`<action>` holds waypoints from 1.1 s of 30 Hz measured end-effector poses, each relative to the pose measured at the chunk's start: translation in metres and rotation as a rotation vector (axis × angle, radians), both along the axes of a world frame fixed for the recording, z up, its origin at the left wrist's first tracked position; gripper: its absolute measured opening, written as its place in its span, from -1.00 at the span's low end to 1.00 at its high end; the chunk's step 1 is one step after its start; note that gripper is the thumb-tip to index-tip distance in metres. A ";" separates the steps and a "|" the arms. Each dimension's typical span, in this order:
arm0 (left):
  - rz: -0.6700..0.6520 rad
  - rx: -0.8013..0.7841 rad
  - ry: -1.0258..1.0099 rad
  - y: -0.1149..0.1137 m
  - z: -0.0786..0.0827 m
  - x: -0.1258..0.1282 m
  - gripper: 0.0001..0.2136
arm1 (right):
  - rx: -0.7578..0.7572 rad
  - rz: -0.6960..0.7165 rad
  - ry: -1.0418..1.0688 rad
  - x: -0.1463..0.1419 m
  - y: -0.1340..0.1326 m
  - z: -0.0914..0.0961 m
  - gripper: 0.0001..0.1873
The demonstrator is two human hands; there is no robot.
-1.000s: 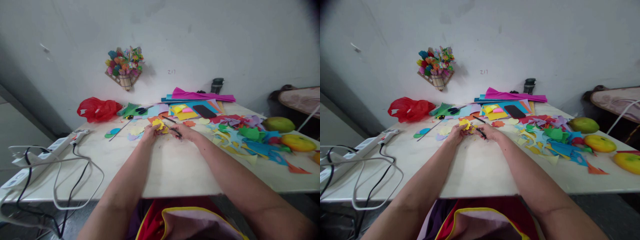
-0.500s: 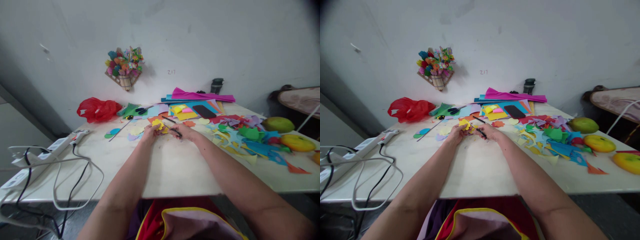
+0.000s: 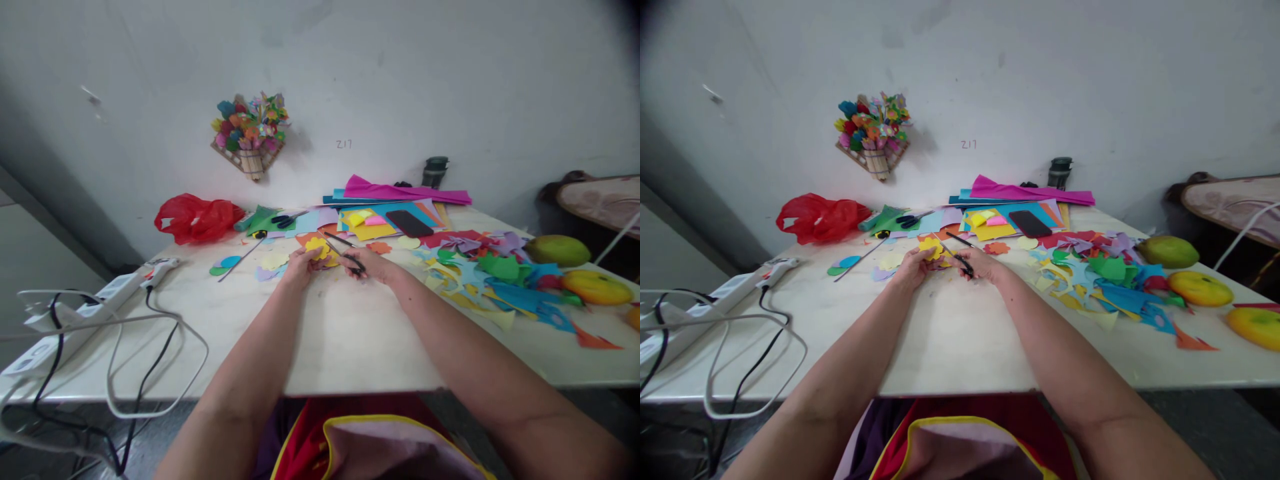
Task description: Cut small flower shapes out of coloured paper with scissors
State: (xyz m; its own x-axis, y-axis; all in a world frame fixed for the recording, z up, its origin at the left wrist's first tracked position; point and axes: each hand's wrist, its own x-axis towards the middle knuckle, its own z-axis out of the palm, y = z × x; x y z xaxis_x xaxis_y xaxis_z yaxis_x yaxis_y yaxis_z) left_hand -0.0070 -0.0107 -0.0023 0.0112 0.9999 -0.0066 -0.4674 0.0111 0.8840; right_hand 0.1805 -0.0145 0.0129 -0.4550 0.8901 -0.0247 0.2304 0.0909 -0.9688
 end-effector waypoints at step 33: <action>0.003 0.053 -0.019 0.004 -0.004 -0.001 -0.82 | 0.066 0.039 -0.018 0.001 0.002 -0.004 -0.63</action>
